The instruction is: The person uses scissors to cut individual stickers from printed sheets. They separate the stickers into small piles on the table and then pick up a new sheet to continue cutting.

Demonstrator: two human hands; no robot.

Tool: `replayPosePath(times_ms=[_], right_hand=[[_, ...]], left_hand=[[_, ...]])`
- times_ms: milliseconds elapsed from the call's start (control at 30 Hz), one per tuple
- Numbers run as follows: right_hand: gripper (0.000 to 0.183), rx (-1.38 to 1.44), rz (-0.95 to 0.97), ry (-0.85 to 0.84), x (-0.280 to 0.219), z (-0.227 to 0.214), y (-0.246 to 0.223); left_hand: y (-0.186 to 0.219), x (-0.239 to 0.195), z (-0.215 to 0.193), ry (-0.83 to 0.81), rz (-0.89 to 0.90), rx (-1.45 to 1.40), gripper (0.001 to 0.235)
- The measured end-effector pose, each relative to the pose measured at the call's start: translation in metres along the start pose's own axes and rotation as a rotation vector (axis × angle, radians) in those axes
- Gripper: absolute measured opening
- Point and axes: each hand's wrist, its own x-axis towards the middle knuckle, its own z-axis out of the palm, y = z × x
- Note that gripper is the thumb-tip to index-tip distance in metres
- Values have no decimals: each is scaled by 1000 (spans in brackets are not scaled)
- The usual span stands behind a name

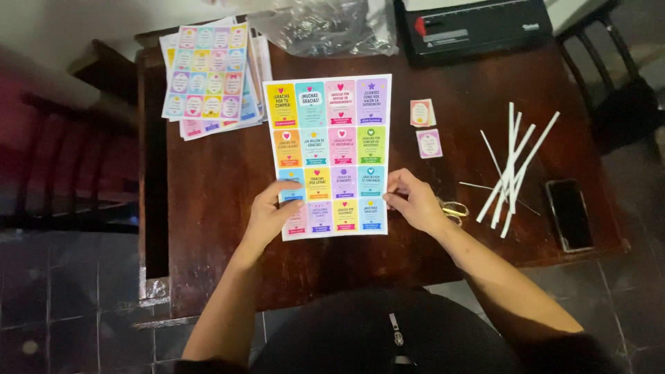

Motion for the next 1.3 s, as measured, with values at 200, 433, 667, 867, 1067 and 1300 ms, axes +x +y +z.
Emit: replayPosePath(times_ms=[200, 433, 667, 867, 1067, 1300], right_hand=[[52, -746, 125, 100, -59, -50, -5], [41, -1243, -55, 80, -121, -107, 99], [27, -1314, -159, -27, -86, -101, 86], [15, -1364, 78, -107, -71, -100, 82], [16, -1219, 238, -113, -83, -90, 74], [21, -1173, 396, -157, -100, -68, 43]], left_hand=[[35, -4, 38, 166, -25, 375, 35], [11, -48, 27, 297, -96, 515, 34], [-21, -85, 43, 386, -508, 240, 31], [-86, -96, 21, 368, -620, 180, 34], [-115, -89, -2, 330, -617, 415, 30], [-85, -75, 8, 223, -665, -30, 32]])
